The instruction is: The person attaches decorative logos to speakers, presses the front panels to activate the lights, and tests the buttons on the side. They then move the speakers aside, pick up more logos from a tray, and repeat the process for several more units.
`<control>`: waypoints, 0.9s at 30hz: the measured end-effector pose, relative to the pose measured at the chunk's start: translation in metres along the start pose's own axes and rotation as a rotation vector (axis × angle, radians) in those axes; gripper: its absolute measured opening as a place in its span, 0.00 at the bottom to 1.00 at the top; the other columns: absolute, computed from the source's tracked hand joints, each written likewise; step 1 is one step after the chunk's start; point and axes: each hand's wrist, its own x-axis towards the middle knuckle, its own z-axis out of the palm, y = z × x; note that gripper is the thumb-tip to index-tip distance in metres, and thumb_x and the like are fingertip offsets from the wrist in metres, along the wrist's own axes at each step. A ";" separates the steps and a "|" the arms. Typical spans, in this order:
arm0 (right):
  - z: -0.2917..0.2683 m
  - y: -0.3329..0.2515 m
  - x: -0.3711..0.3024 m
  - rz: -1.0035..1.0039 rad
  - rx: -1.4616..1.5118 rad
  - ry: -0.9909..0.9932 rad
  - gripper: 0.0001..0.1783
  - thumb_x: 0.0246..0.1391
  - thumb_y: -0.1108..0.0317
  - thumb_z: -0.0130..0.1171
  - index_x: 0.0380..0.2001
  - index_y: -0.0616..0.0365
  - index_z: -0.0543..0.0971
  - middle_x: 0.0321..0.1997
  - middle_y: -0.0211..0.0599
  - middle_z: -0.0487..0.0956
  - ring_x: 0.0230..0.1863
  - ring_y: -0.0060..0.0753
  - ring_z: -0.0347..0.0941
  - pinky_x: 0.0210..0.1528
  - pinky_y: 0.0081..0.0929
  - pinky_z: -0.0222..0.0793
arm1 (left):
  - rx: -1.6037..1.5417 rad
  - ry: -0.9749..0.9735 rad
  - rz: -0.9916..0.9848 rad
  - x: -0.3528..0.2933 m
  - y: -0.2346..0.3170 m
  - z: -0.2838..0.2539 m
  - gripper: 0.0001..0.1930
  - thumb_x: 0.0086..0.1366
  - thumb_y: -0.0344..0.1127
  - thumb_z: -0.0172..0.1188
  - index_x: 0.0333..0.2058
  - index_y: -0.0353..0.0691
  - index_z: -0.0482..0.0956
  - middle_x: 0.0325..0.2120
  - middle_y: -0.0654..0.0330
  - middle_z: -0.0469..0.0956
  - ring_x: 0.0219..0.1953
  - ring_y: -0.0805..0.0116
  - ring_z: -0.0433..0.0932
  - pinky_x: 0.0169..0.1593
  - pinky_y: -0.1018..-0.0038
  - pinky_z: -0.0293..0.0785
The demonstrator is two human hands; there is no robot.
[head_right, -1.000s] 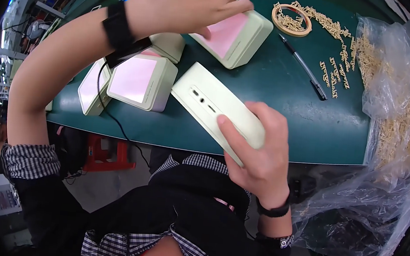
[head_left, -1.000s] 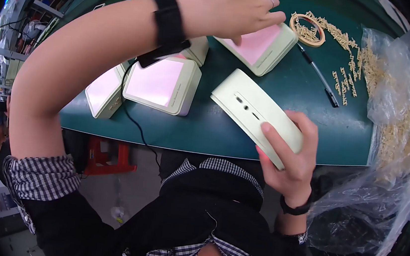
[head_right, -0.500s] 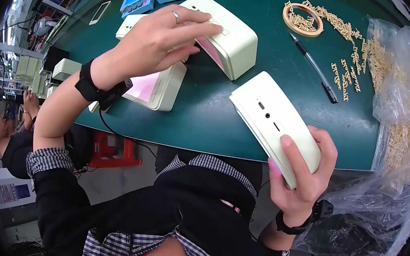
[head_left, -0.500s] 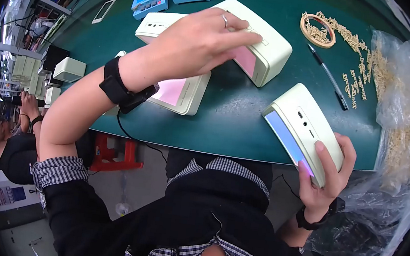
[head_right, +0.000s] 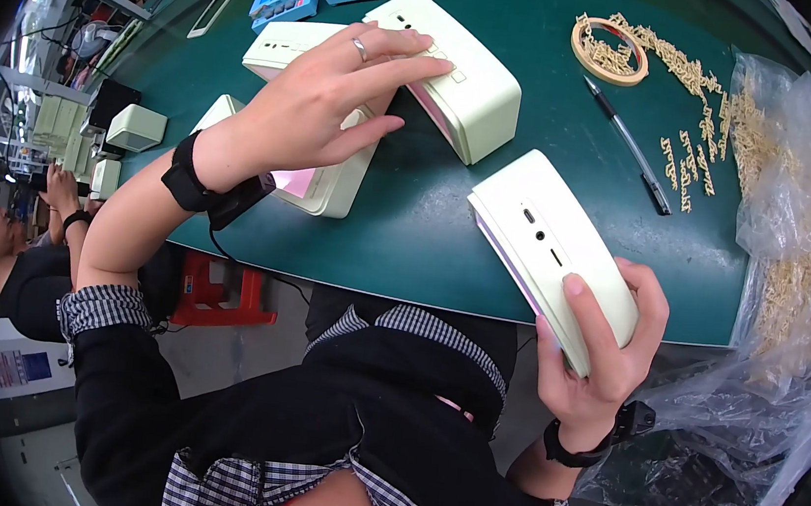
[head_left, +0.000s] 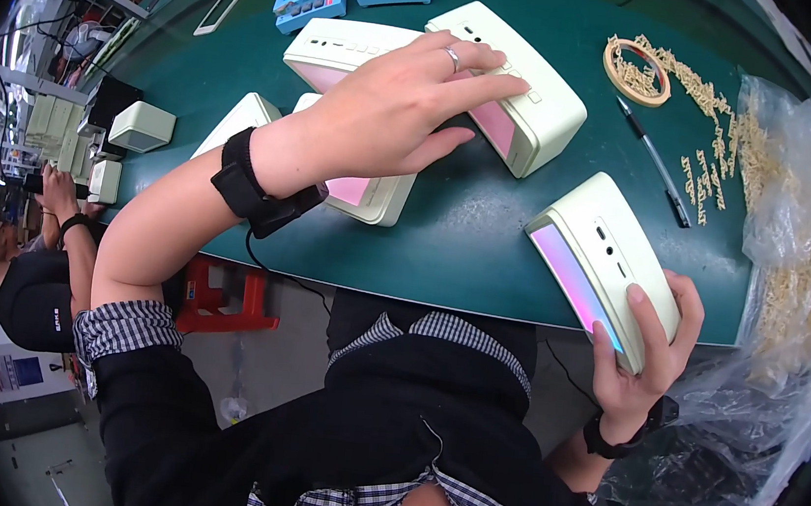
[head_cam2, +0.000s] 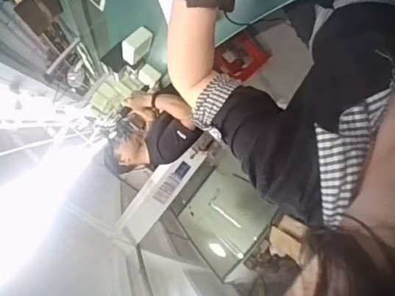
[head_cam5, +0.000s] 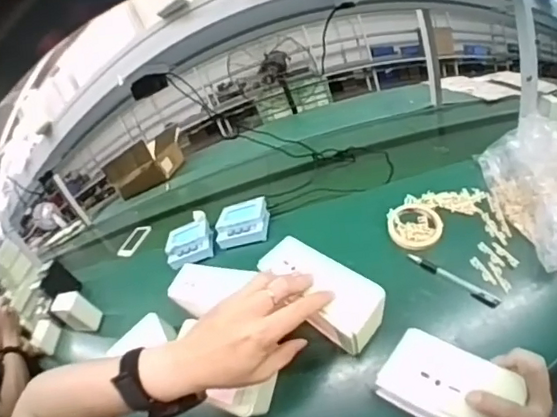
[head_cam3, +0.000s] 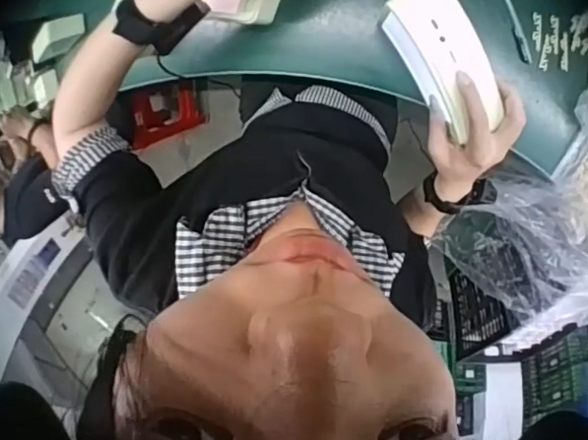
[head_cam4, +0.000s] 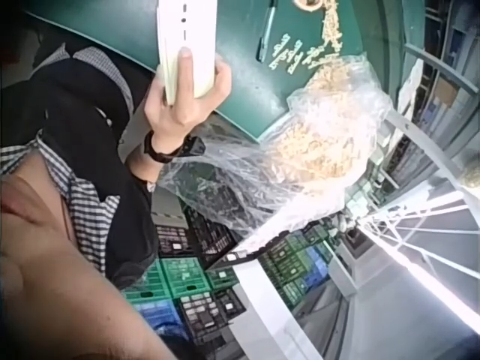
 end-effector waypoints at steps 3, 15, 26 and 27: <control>-0.001 -0.001 -0.002 -0.006 0.003 -0.035 0.26 0.41 0.73 0.68 0.49 0.60 0.79 0.56 0.59 0.68 0.53 0.55 0.70 0.55 0.43 0.66 | -0.054 0.022 -0.014 -0.002 -0.001 0.005 0.33 0.53 0.25 0.66 0.60 0.44 0.71 0.54 0.54 0.72 0.54 0.51 0.72 0.55 0.62 0.72; -0.001 0.001 0.000 -0.010 0.012 -0.025 0.27 0.41 0.74 0.67 0.49 0.59 0.78 0.56 0.59 0.68 0.53 0.55 0.69 0.54 0.43 0.66 | -0.071 0.025 -0.049 -0.001 0.002 0.003 0.35 0.51 0.26 0.67 0.61 0.46 0.71 0.54 0.52 0.70 0.52 0.51 0.71 0.58 0.60 0.69; 0.000 0.000 -0.003 -0.012 0.005 -0.016 0.26 0.41 0.74 0.66 0.49 0.58 0.78 0.55 0.58 0.69 0.53 0.54 0.69 0.55 0.42 0.65 | 0.081 -0.012 -0.006 -0.004 0.006 0.004 0.38 0.49 0.26 0.67 0.61 0.55 0.71 0.54 0.50 0.69 0.49 0.52 0.71 0.55 0.60 0.69; 0.000 0.000 -0.003 -0.014 0.004 -0.015 0.26 0.41 0.74 0.66 0.49 0.58 0.78 0.55 0.58 0.69 0.53 0.54 0.69 0.55 0.42 0.65 | 0.078 -0.020 0.003 -0.004 0.006 0.003 0.38 0.49 0.26 0.67 0.61 0.55 0.71 0.55 0.50 0.69 0.49 0.52 0.71 0.56 0.59 0.68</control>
